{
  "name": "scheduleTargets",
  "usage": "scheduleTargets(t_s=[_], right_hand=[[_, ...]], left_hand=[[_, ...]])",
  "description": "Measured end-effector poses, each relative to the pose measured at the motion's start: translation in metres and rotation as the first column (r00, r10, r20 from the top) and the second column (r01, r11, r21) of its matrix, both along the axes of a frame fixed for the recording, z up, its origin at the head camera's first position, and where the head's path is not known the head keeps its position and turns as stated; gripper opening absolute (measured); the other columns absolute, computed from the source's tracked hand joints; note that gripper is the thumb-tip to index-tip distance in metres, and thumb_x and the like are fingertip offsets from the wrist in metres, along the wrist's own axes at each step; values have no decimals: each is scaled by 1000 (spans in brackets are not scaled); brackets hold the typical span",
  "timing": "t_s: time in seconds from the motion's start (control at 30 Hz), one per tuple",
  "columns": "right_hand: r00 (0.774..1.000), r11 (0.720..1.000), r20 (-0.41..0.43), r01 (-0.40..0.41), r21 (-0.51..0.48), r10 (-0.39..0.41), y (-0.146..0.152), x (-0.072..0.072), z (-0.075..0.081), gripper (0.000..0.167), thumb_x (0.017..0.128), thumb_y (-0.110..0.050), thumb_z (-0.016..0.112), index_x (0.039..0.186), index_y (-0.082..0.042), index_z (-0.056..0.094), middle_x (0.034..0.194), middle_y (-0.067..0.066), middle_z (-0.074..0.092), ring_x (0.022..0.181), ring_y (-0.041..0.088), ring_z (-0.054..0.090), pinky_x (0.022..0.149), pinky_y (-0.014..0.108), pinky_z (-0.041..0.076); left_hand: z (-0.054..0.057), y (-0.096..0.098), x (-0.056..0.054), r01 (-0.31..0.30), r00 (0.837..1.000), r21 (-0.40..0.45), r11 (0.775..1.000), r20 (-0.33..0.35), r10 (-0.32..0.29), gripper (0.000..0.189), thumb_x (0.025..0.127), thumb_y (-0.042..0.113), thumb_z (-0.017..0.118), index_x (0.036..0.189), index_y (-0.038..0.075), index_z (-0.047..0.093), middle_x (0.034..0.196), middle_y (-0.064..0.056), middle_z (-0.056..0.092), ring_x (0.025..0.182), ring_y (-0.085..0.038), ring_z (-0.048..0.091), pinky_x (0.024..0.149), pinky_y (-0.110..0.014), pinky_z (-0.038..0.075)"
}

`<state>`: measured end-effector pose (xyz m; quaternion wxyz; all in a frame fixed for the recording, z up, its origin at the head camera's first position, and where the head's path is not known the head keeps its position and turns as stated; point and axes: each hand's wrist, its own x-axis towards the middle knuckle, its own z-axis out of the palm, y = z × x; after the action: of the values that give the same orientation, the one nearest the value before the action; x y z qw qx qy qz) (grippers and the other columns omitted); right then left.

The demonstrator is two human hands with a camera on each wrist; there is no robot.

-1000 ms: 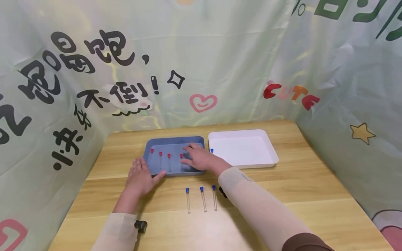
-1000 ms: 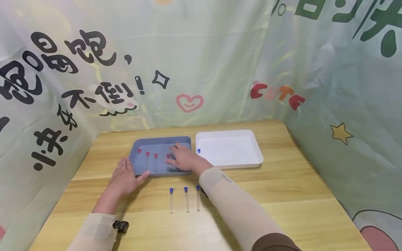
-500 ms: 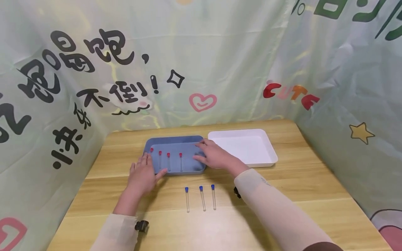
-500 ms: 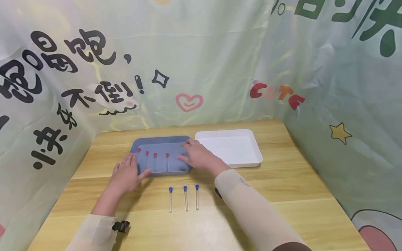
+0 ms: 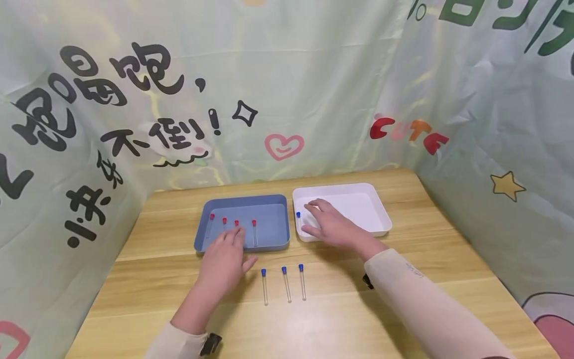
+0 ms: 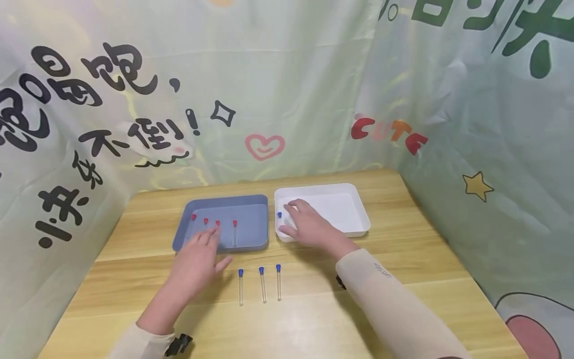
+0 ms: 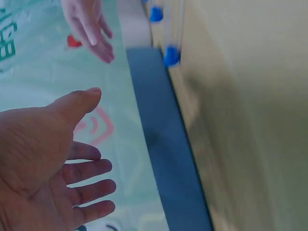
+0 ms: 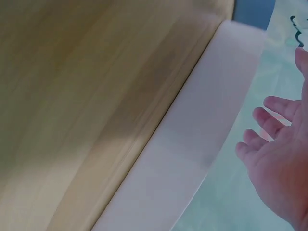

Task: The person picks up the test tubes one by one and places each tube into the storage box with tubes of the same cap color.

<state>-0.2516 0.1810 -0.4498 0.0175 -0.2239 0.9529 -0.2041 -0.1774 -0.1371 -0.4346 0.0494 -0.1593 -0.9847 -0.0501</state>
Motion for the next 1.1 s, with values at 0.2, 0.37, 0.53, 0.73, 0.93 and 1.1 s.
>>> scheduleTargets(t_s=[0.2, 0.37, 0.53, 0.73, 0.93, 1.1], right_hand=[[998, 998, -26, 58, 6, -57, 39, 3, 1, 81, 109, -46, 64, 165, 6, 37, 170, 26, 37, 161, 47, 33, 134, 61, 33], [992, 992, 17, 126, -7, -126, 70, 3, 4, 90, 109, -49, 62, 169, 6, 25, 177, 25, 25, 166, 48, 21, 135, 65, 26], [977, 979, 68, 200, 28, -201, 101, 4, 0, 100, 108, -55, 61, 171, 5, 12, 182, 24, 13, 169, 49, 7, 136, 69, 17], [960, 969, 131, 245, 27, -247, 136, 6, -4, 109, 106, -60, 61, 171, 7, 5, 182, 27, 2, 168, 52, -1, 134, 73, 13], [945, 963, 186, 270, 22, -269, 154, 8, -14, 123, 101, -66, 66, 170, 9, -4, 181, 31, -8, 167, 54, -2, 133, 75, 12], [934, 962, 231, 272, 29, -271, 157, 10, -24, 130, 99, -67, 68, 168, 11, -10, 179, 32, -15, 167, 55, -5, 133, 75, 12]], left_hand=[[-10, 10, 14, 74, 997, -12, 997, 7, -74, 83, 99, 54, 75, 155, -3, 54, 157, -23, 59, 144, -43, 58, 124, -56, 49], [-16, 13, 23, 126, 991, 50, 991, 49, -128, 83, 94, 51, 81, 151, -4, 57, 153, -25, 62, 142, -44, 60, 123, -57, 50], [-24, 13, 29, 166, 981, 93, 982, 82, -174, 89, 87, 54, 86, 148, -5, 60, 150, -25, 64, 141, -45, 61, 123, -58, 50], [-30, 10, 33, 176, 960, 158, 972, 191, -205, 109, 74, 56, 94, 153, -6, 54, 160, -26, 56, 149, -46, 54, 127, -59, 44], [-35, 9, 34, 180, 936, 166, 970, 276, -221, 120, 69, 60, 96, 157, -8, 50, 165, -27, 51, 153, -46, 50, 129, -57, 42], [-37, 9, 34, 168, 930, 174, 970, 299, -215, 117, 71, 60, 94, 155, -8, 51, 163, -27, 51, 152, -47, 50, 129, -57, 42]])
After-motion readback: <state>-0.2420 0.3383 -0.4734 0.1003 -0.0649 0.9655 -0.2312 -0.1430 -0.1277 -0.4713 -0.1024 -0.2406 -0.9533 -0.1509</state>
